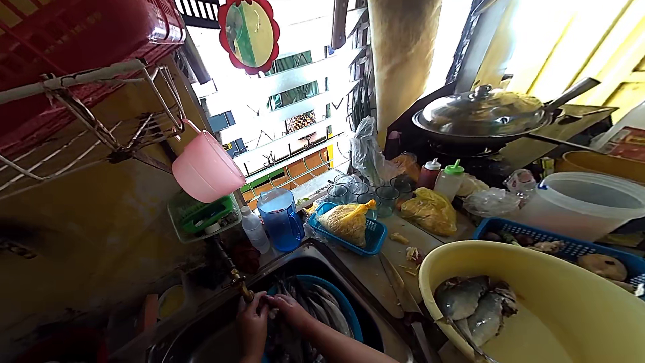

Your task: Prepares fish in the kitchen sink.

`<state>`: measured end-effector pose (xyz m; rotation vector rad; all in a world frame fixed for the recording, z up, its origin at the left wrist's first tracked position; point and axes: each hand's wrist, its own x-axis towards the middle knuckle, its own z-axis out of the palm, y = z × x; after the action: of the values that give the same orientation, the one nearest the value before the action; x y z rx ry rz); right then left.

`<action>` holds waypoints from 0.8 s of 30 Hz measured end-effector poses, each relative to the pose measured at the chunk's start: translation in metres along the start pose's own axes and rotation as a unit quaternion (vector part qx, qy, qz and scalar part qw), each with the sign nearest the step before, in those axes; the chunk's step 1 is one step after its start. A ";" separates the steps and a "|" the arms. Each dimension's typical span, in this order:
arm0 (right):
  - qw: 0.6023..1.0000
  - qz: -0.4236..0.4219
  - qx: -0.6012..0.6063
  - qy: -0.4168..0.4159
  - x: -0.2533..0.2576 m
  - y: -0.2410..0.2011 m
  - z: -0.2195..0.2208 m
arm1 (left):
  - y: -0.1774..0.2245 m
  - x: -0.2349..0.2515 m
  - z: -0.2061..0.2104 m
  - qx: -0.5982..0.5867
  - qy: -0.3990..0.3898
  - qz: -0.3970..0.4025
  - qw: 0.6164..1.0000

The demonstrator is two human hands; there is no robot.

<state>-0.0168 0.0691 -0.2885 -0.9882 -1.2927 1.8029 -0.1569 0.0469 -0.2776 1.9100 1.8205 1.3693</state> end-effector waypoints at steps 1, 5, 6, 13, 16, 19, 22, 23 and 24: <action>1.000 -0.007 0.004 -0.004 -0.002 0.000 -0.001 | 0.001 0.001 -0.001 -0.026 0.002 -0.022 0.999; 0.999 -0.036 0.003 0.017 0.000 0.014 -0.006 | 0.007 0.010 -0.008 -0.147 -0.032 -0.179 0.972; 0.999 -0.035 0.001 0.020 0.000 0.015 -0.007 | 0.010 0.013 -0.009 -0.176 -0.036 -0.220 0.959; 0.999 -0.019 -0.049 0.010 0.000 0.015 -0.016 | 0.023 0.019 -0.018 -0.412 -0.023 -0.415 0.811; 0.999 -0.017 -0.052 0.000 0.002 0.015 -0.021 | 0.022 0.017 -0.015 -0.481 0.002 -0.467 0.742; 0.999 -0.016 -0.044 0.003 0.005 0.016 -0.024 | 0.019 0.016 -0.010 -0.519 0.027 -0.493 0.698; 0.999 -0.017 -0.042 0.003 0.008 0.019 -0.025 | 0.018 0.013 -0.007 -0.564 0.057 -0.502 0.653; 0.999 -0.017 -0.042 0.004 0.009 0.019 -0.025 | 0.020 0.012 -0.006 -0.576 0.066 -0.505 0.639; 0.999 -0.017 -0.041 0.004 0.010 0.020 -0.026 | 0.021 0.012 -0.006 -0.585 0.072 -0.509 0.627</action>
<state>-0.0010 0.0839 -0.3147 -1.0115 -1.3801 1.7305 -0.1485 0.0494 -0.2547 0.0192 1.0277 1.4924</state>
